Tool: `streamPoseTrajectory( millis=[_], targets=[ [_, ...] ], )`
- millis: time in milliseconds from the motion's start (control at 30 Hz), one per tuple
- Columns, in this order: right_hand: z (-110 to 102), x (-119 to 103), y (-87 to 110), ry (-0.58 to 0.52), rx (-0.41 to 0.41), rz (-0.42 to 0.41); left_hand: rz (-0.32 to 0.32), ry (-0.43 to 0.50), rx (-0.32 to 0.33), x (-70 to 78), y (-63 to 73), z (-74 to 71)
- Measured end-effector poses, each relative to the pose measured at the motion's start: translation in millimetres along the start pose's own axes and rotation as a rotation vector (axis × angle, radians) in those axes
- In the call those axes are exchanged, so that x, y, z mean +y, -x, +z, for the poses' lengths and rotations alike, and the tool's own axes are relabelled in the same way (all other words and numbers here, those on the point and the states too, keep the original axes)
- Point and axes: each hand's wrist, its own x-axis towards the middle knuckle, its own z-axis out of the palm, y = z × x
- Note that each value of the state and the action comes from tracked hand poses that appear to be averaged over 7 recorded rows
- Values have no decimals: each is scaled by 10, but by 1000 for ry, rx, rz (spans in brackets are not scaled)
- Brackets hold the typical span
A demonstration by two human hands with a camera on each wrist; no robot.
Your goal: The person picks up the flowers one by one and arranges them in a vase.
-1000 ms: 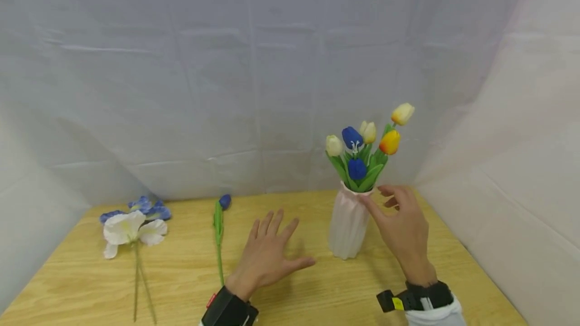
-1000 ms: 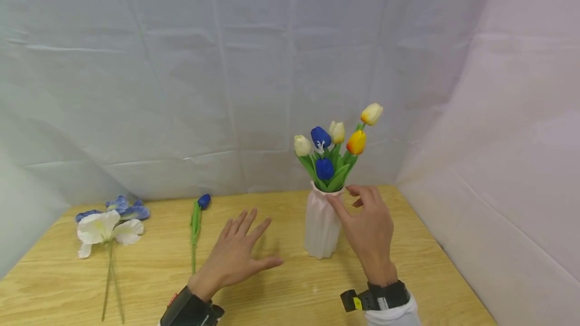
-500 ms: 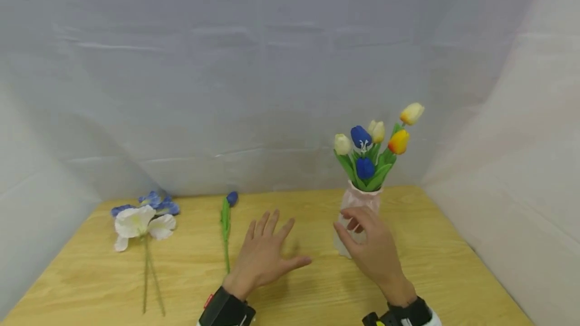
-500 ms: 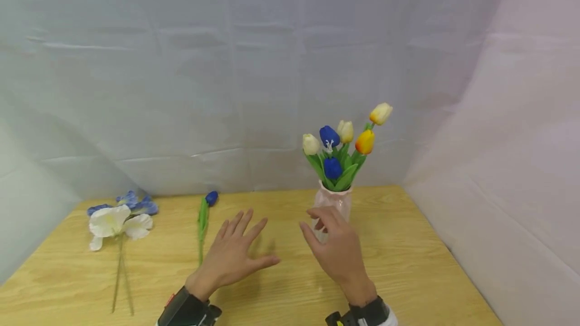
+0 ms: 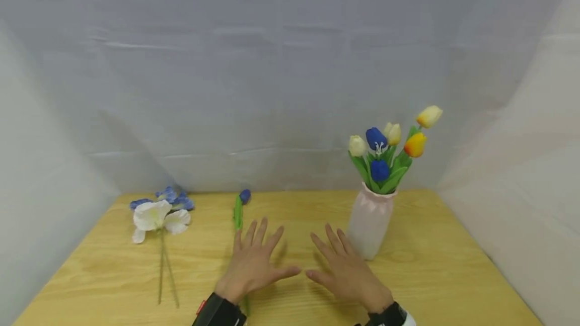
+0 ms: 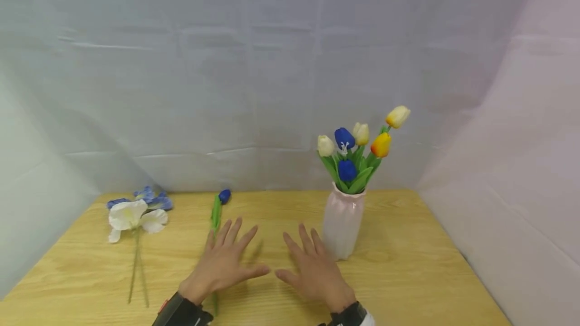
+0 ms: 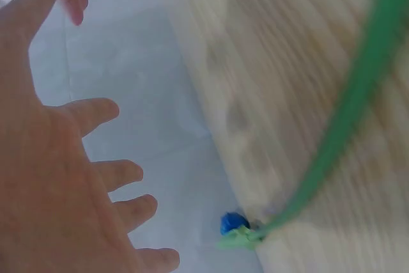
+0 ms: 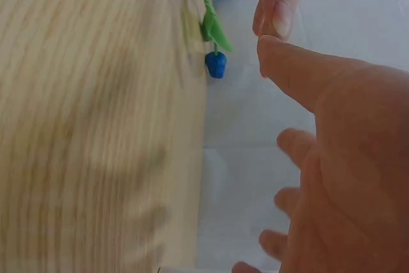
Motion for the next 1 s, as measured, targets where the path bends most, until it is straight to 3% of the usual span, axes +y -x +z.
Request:
streamPoseTrajectory(
  millis=[333, 533, 667, 1000],
  targets=[
    [96, -96, -95, 16, -9, 59, -15, -22, 7, -184, 124, -11],
    [226, -140, -224, -13, 12, 34, -74, -29, 38, -332, 228, -47],
    [281, -225, -319, -47, -15, 44, -98, -44, 64, -431, 297, -117],
    [423, -404, -495, -77, -73, 56, -185, -45, 58, -633, 481, -257]
  ],
)
